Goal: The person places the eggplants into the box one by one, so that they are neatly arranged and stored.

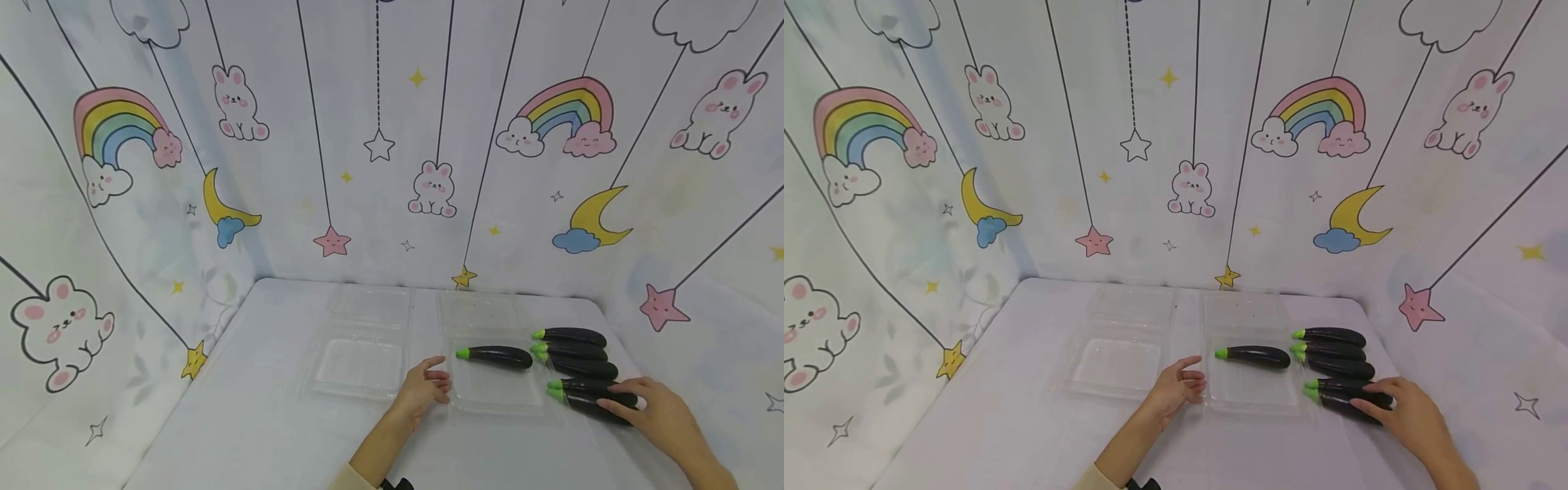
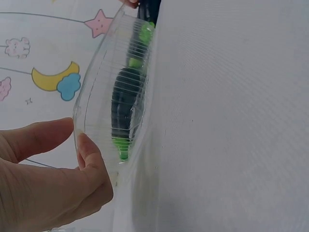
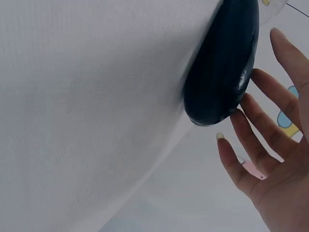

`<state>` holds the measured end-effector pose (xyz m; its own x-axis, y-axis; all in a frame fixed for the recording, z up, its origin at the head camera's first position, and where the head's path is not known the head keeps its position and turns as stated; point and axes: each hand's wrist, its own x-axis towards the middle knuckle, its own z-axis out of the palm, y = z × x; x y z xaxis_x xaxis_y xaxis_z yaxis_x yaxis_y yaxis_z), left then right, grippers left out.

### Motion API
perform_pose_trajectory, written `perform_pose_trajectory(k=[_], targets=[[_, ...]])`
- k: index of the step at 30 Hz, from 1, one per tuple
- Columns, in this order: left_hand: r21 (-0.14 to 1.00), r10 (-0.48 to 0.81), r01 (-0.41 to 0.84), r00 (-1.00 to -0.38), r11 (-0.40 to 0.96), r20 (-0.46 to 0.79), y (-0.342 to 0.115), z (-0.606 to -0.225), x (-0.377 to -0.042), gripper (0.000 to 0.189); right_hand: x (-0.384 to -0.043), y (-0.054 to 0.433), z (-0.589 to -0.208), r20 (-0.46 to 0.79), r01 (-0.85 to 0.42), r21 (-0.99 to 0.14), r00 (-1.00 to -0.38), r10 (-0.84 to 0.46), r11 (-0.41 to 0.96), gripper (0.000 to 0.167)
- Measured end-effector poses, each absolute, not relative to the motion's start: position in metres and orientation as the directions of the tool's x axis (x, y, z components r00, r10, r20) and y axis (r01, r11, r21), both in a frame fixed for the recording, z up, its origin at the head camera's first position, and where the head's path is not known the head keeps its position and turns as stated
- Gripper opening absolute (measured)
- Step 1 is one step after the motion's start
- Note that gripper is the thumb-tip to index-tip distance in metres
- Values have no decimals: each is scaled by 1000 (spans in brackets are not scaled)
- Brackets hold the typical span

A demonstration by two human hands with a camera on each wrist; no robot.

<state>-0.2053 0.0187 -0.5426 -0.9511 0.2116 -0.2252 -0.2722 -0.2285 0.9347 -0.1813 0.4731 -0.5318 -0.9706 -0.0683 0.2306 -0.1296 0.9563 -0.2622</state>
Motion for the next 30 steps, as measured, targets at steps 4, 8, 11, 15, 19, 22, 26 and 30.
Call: perform_pose_trajectory(k=[4, 8, 11, 15, 19, 22, 26, 30], targets=[[937, 213, -267, -952, -225, -220, 18, -542, -205, 88, -182, 476, -529, 155, -101, -252, -986, -63, 963, 63], [940, 210, -259, -954, -223, -213, 18, -542, -205, 88, -181, 477, -527, 88, -81, -262, -994, -59, 962, 62], [941, 208, -256, -955, -222, -211, 18, -542, -205, 88, -180, 475, -528, 44, -78, -269, -997, -68, 960, 63], [938, 207, -263, -954, -224, -218, 18, -541, -205, 88, -181, 474, -529, 8, -68, -267, -998, -68, 961, 63], [936, 207, -266, -953, -231, -220, 19, -541, -206, 88, -182, 474, -529, -9, -52, -265, -998, -57, 963, 63], [935, 209, -267, -953, -232, -220, 18, -541, -206, 88, -182, 474, -530, -11, -58, -261, -998, -63, 964, 63], [935, 213, -267, -952, -232, -219, 18, -541, -205, 89, -181, 476, -530, 22, -79, -257, -997, -76, 963, 61], [934, 214, -271, -951, -234, -222, 18, -542, -206, 88, -178, 479, -529, 70, -102, -261, -994, -86, 960, 58]])
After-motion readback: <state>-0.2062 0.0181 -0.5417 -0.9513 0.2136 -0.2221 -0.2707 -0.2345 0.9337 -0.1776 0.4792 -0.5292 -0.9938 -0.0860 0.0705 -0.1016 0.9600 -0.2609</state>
